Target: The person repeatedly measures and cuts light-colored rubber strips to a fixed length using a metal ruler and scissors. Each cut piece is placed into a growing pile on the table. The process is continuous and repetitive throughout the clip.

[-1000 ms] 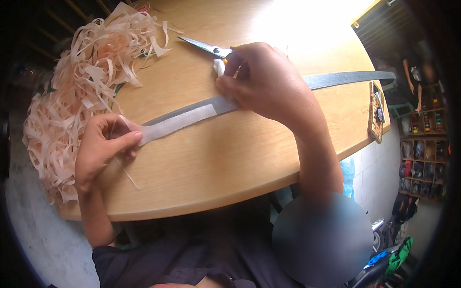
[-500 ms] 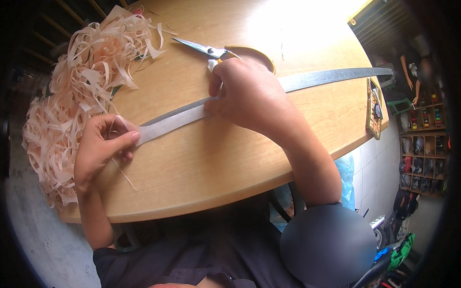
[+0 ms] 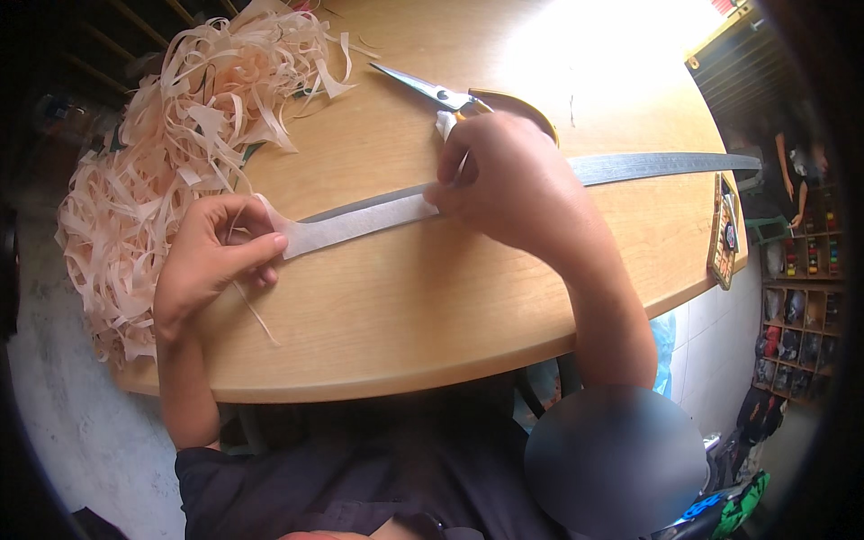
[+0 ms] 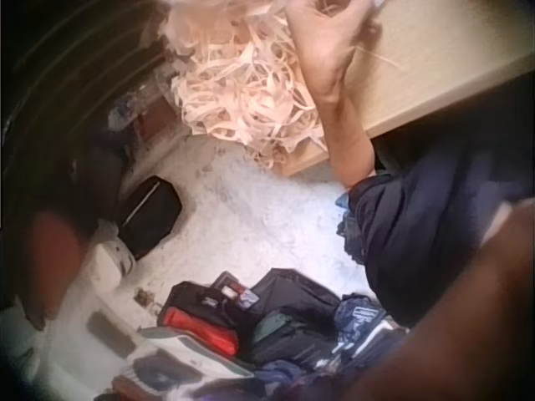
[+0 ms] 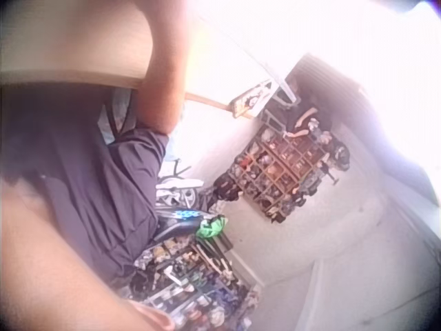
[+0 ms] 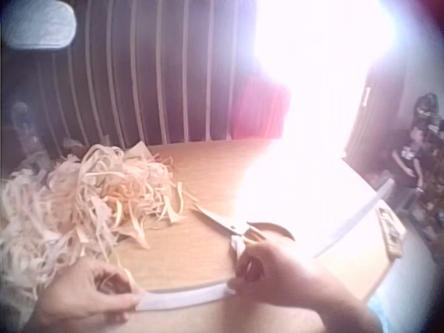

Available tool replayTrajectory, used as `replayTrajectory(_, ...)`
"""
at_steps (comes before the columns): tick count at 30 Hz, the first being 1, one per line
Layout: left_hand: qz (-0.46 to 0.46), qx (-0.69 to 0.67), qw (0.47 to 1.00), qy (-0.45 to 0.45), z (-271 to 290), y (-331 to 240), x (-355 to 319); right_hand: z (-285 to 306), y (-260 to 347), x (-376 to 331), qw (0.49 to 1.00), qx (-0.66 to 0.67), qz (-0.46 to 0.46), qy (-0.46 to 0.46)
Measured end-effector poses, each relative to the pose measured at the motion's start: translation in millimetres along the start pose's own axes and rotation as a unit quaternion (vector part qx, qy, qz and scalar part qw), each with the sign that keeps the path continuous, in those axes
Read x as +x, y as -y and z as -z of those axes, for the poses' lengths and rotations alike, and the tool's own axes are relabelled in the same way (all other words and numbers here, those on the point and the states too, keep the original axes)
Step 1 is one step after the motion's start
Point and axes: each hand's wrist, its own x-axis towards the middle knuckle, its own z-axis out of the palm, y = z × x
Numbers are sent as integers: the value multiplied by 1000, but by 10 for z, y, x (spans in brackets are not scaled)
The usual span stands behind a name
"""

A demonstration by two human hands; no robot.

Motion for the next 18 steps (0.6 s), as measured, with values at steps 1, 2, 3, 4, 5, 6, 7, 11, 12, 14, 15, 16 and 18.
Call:
replayTrajectory(1,-3,-1,1000,-1,0,0,2,34,-23,-2,999,11,-36,-20)
replayTrajectory(2,-6,-3,1000,-2,-1,1,3,52,-47,5,998,30,-29,-49)
replayTrajectory(3,-7,-3,1000,-4,-2,2,4,56,-74,21,995,-27,-33,-85)
replayTrajectory(4,-6,-5,1000,-3,0,2,8,53,-98,53,989,-75,3,-127)
replayTrajectory(5,-3,-5,1000,-2,1,2,12,34,-122,79,979,-129,0,-157)
replayTrajectory(6,1,-4,1000,-1,2,2,14,58,-149,58,985,-130,-33,-106)
replayTrajectory(7,1,-5,1000,-1,2,4,15,38,-165,63,984,-139,-21,-108)
replayTrajectory(11,1,-9,1000,-5,-5,8,18,21,-198,98,980,-171,-25,-95)
replayTrajectory(12,-1,-10,1000,-6,-8,9,18,22,-206,110,981,-174,-33,-80)
replayTrajectory(14,2,-16,1000,-7,-13,8,18,7,-215,121,980,-176,-33,-83)
replayTrajectory(15,3,-18,1000,-8,-14,5,18,0,-219,123,980,-172,-19,-94)
replayTrajectory(16,3,-16,1000,-5,-14,5,20,-21,-218,116,979,-175,-22,-101)
replayTrajectory(18,4,-10,1000,-4,-13,4,23,-50,-206,113,978,-172,-15,-117)
